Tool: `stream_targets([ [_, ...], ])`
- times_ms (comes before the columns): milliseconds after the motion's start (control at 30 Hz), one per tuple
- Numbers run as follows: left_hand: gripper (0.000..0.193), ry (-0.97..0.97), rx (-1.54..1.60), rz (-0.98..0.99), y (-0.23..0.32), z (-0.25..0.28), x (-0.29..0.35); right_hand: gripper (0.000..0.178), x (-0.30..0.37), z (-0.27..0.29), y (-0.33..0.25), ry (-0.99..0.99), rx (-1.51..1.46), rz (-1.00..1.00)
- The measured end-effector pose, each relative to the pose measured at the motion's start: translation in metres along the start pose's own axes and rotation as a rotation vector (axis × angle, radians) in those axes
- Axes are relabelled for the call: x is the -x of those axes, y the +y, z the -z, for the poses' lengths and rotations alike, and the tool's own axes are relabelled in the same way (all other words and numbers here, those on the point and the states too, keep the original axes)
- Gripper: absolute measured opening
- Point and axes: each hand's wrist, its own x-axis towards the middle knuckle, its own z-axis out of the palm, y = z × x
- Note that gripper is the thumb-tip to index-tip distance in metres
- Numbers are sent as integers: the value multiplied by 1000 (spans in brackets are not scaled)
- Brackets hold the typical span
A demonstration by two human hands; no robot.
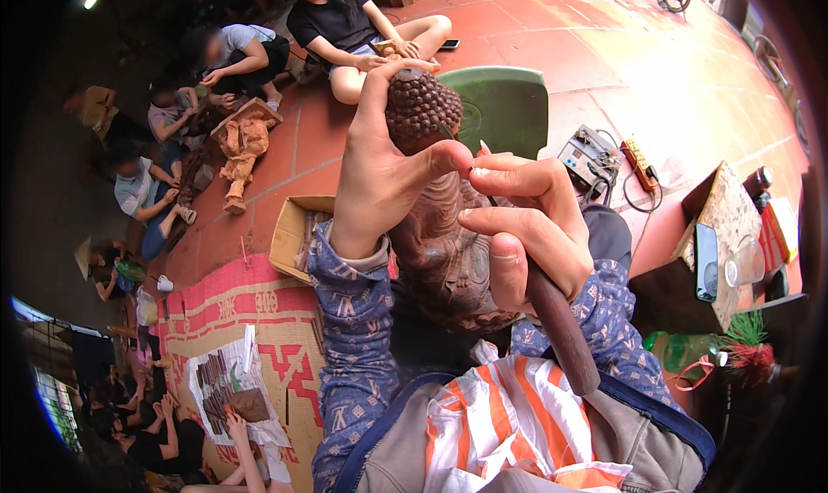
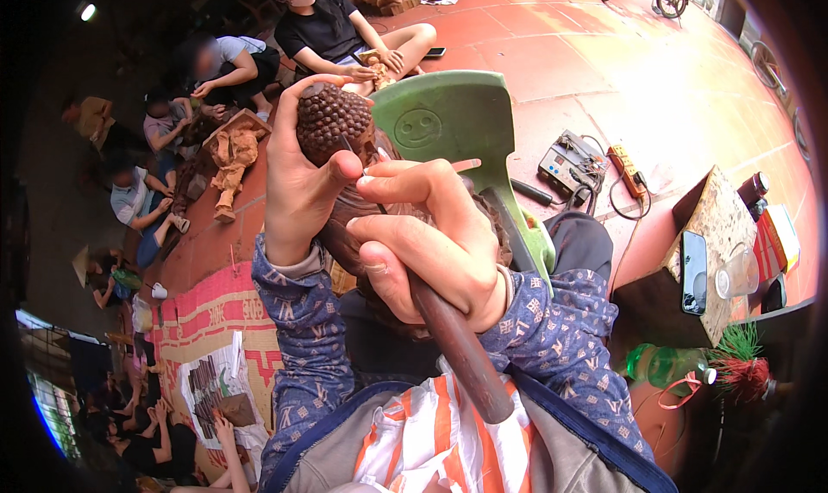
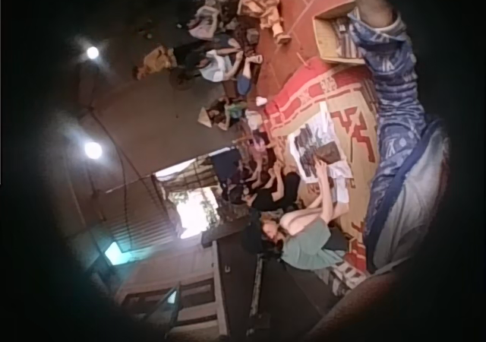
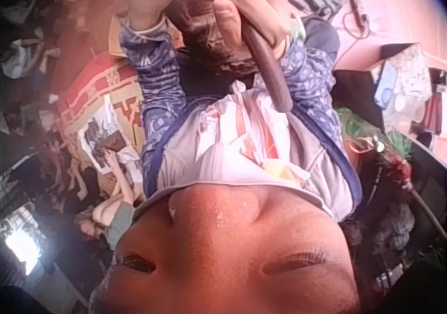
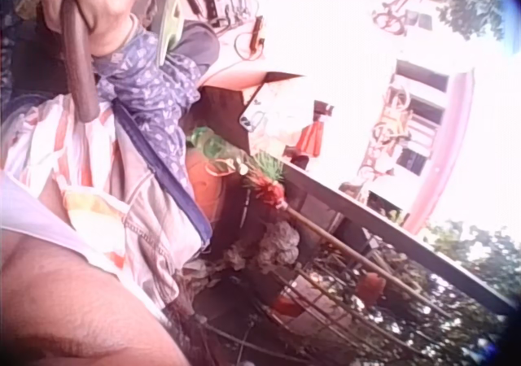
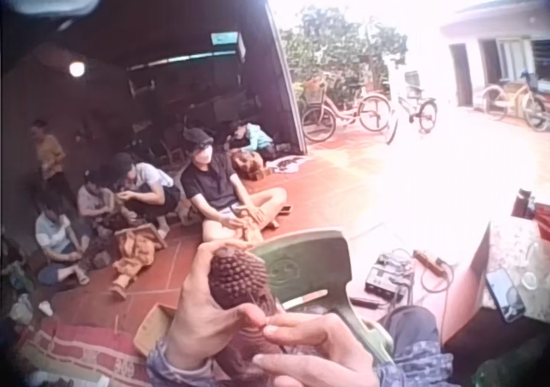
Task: The person carves the head of a wooden Buddha statue using a small chisel. They hold the statue with one hand and carefully chip away at the hair details with the other hand.
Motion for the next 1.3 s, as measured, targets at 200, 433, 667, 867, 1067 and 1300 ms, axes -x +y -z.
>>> stream_targets([
  [200,84,3,-3,-12,-1,4,2,54,15,-2,25,223,-493,37],
  [433,88,15,-102,-9,2,3,3,20,-1,21,17,254,-636,-411],
  [667,86,52,-168,-117,-5,5,-1,10,-27,34,39,198,-676,-478],
  [867,86,85,-231,-199,-2,4,0,15,-36,43,75,16,-682,-541],
  [1067,81,91,-124,-124,0,10,6,15,-29,28,69,-65,-614,-591],
  [1300,75,86,-87,-160,1,2,-1,9,-35,53,74,-1,-850,-573],
])
